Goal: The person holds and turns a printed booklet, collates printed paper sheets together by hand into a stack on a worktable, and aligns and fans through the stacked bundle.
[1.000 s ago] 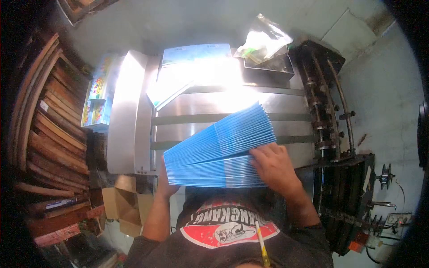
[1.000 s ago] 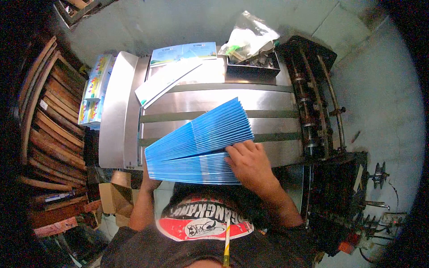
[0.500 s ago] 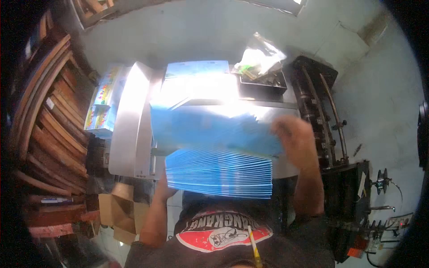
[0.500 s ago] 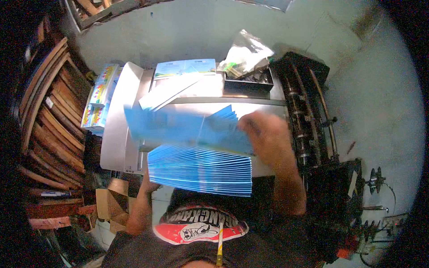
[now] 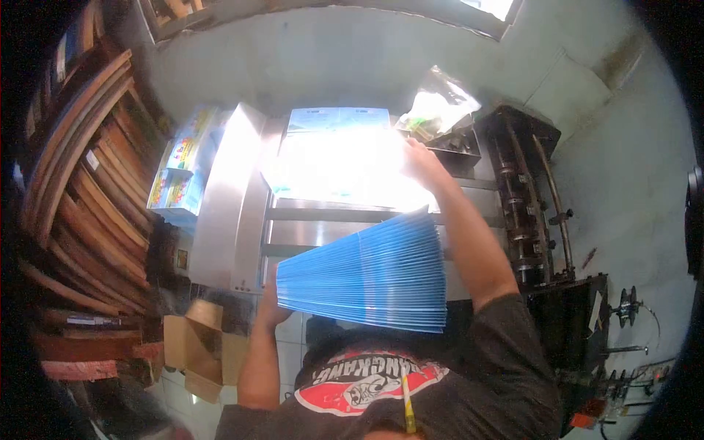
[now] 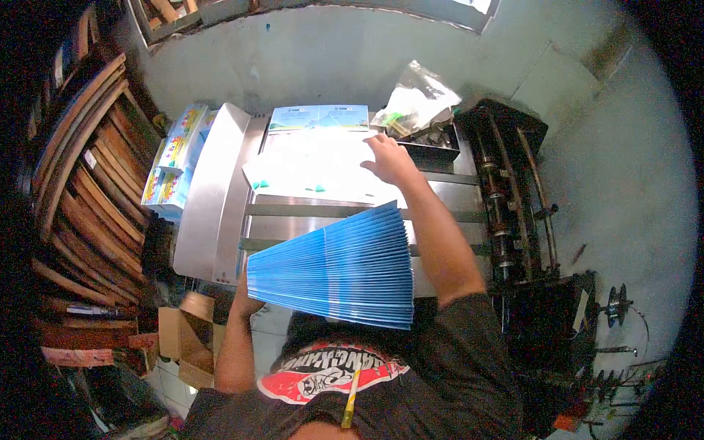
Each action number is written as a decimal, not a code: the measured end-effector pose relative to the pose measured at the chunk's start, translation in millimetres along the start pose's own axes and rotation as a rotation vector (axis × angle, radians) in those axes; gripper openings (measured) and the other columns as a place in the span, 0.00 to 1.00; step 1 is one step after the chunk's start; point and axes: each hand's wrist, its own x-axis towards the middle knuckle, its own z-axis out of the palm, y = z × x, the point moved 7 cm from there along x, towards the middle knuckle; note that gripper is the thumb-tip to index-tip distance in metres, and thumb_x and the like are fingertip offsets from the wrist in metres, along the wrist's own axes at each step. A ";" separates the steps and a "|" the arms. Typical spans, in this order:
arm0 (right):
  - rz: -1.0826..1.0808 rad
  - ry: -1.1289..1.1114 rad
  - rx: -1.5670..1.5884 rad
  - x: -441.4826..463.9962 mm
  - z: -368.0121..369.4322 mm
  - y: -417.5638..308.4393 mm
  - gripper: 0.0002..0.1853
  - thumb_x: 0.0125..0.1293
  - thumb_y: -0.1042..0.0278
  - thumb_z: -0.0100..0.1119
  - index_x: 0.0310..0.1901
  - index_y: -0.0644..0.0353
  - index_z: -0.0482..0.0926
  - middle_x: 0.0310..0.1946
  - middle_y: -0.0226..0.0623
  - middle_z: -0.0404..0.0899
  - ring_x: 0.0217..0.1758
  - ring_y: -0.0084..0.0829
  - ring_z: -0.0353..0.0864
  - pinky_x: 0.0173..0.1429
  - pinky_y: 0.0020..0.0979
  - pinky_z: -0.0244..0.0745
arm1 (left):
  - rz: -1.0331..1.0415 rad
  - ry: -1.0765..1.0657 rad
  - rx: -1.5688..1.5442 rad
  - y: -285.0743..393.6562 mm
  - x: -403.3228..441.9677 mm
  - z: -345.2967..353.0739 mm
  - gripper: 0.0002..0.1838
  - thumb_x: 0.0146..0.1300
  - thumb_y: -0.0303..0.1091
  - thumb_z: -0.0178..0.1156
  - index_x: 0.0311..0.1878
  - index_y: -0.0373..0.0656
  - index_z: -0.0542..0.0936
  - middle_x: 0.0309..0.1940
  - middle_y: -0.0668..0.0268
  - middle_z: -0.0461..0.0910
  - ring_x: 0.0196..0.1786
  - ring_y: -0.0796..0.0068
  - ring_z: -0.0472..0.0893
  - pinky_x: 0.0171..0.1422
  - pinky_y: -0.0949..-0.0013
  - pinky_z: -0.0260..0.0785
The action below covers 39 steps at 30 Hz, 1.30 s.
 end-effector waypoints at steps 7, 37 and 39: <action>-0.187 -0.483 0.487 -128.4 -80.5 -87.0 0.10 0.66 0.63 0.62 0.44 0.58 0.80 0.41 0.39 0.80 0.46 0.40 0.82 0.52 0.39 0.78 | 0.020 -0.002 -0.013 -9.9 0.0 1.6 0.34 0.53 0.30 0.74 0.61 0.38 0.68 0.53 0.56 0.78 0.56 0.63 0.79 0.61 0.62 0.71; -0.604 -0.720 -0.180 -126.5 -63.4 -154.6 0.11 0.67 0.67 0.56 0.41 0.68 0.82 0.38 0.46 0.82 0.39 0.40 0.86 0.40 0.40 0.82 | -0.020 0.014 -0.001 -15.4 2.6 0.9 0.49 0.39 0.39 0.84 0.64 0.40 0.67 0.56 0.58 0.76 0.59 0.63 0.77 0.64 0.60 0.70; -0.670 -0.715 -0.243 -128.1 -61.1 -161.2 0.09 0.66 0.68 0.57 0.38 0.65 0.82 0.36 0.43 0.82 0.38 0.39 0.86 0.40 0.39 0.81 | -0.026 0.029 -0.045 -23.1 1.9 1.1 0.48 0.39 0.39 0.84 0.64 0.40 0.67 0.56 0.58 0.76 0.59 0.63 0.77 0.64 0.60 0.70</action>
